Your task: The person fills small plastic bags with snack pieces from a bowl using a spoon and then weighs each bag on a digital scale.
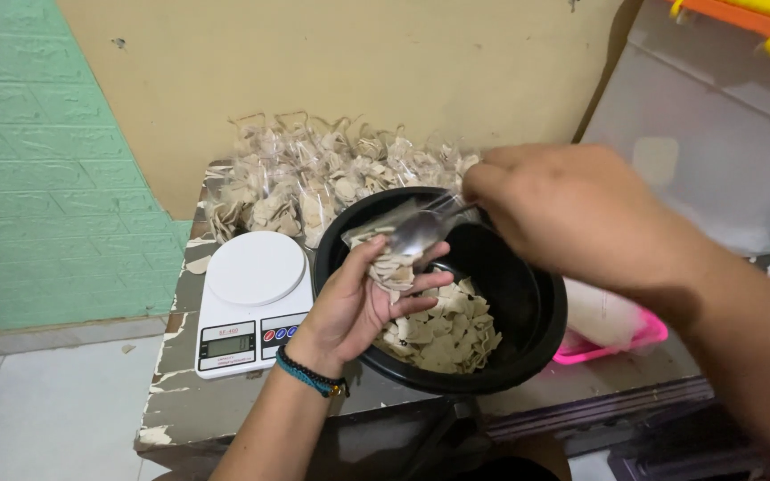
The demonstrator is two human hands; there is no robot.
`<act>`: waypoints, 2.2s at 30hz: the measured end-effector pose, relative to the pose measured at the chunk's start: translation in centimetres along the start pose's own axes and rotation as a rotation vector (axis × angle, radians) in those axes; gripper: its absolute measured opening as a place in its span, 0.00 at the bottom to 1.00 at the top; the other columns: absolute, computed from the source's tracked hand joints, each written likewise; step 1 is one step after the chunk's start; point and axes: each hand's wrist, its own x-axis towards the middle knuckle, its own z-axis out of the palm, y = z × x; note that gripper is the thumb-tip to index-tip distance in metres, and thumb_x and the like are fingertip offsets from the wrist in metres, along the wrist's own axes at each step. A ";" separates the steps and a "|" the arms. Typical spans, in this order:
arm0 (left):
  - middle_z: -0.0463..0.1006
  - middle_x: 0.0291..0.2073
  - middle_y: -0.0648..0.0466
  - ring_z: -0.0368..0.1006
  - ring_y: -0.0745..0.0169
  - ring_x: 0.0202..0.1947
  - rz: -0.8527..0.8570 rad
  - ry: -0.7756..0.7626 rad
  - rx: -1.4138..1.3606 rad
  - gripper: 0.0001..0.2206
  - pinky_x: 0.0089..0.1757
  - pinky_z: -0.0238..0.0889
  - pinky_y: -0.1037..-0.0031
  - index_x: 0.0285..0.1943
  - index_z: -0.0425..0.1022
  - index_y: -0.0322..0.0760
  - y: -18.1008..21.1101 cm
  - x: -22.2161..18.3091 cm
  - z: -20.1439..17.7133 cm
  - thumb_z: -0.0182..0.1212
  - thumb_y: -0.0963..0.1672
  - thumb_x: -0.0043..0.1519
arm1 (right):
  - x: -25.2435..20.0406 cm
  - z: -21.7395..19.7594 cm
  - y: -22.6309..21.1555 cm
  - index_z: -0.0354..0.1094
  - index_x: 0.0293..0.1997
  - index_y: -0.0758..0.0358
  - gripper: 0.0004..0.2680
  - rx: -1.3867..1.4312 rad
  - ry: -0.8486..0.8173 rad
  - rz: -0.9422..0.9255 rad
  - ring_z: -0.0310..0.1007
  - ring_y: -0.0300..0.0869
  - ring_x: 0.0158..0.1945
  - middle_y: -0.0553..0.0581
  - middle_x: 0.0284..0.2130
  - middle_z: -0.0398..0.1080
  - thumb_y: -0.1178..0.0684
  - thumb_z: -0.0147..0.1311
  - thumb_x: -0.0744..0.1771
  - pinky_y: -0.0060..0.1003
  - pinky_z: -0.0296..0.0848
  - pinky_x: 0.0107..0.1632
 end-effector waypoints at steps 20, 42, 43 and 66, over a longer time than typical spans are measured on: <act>0.77 0.57 0.35 0.78 0.46 0.52 0.213 0.372 0.000 0.23 0.50 0.76 0.55 0.66 0.67 0.27 -0.3 0.7 -0.6 0.55 0.48 0.66 | 3.1 26.1 8.9 0.75 0.36 0.41 0.08 -0.214 0.049 0.028 0.79 0.43 0.38 0.44 0.29 0.76 0.51 0.47 0.65 0.39 0.72 0.40; 0.73 0.64 0.34 0.72 0.39 0.60 0.224 0.486 -0.007 0.27 0.55 0.68 0.43 0.73 0.63 0.32 0.1 1.2 0.8 0.52 0.47 0.65 | 2.9 17.9 3.6 0.79 0.47 0.54 0.08 0.885 -0.721 -0.181 0.80 0.46 0.46 0.56 0.37 0.81 0.54 0.54 0.67 0.43 0.76 0.50; 0.73 0.64 0.34 0.72 0.39 0.60 0.223 0.487 -0.009 0.27 0.55 0.68 0.43 0.73 0.63 0.32 0.1 1.2 0.8 0.52 0.47 0.65 | 2.9 17.4 4.0 0.79 0.47 0.54 0.08 0.885 -0.723 -0.180 0.80 0.46 0.46 0.56 0.37 0.81 0.54 0.54 0.67 0.43 0.76 0.50; 0.79 0.52 0.49 0.76 0.57 0.50 0.110 0.628 0.036 0.25 0.51 0.73 0.55 0.72 0.68 0.44 0.7 1.4 2.9 0.56 0.44 0.62 | 4.7 3.1 11.5 0.71 0.32 0.60 0.13 0.486 -0.402 0.298 0.57 0.41 0.26 0.52 0.23 0.61 0.45 0.49 0.72 0.39 0.60 0.33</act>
